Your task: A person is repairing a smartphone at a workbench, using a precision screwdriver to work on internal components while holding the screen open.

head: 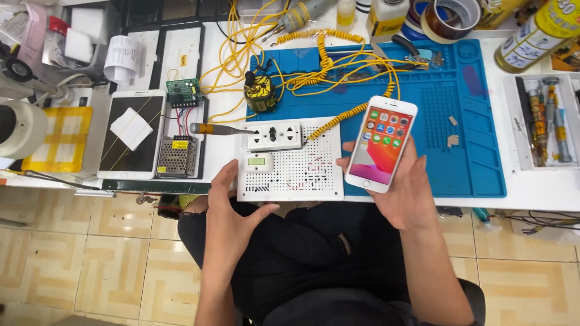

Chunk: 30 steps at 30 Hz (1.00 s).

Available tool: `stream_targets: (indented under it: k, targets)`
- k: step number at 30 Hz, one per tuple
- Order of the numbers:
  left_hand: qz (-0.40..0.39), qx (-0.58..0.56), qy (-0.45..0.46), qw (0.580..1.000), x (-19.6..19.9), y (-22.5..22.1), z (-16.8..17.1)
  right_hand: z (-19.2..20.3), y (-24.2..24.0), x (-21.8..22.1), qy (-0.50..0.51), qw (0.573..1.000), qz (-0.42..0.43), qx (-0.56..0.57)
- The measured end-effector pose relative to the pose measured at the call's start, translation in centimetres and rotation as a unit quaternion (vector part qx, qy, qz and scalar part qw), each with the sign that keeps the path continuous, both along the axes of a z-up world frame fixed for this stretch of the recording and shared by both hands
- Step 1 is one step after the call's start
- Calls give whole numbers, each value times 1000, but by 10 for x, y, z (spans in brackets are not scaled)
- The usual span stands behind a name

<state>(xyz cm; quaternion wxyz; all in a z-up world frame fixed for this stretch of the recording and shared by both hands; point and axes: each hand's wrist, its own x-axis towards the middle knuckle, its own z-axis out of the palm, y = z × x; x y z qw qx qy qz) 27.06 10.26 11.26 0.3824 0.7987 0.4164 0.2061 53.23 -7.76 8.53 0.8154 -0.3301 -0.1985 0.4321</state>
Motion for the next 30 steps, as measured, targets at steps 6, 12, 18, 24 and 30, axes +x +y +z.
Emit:
stream_targets:
  k: [6, 12, 18, 24, 30]
  targets:
    - [75, 338, -167, 923, -36, 72, 82, -10, -22, 25, -7, 1000, 4, 19]
    - [-205, 218, -13, 954, 102, 227, 106, -15, -20, 28, -2, 1000, -4, -6]
    - [-248, 69, 184, 949, 200, 252, 52, -15, -24, 34, 37, 999, 16, 31]
    - [-264, 21, 228, 937, 217, 256, 29, -17, -23, 35, 33, 998, 35, 35]
    - [-243, 68, 206, 945, 219, 258, 54, -20, -21, 35, 33, 998, 41, 27]
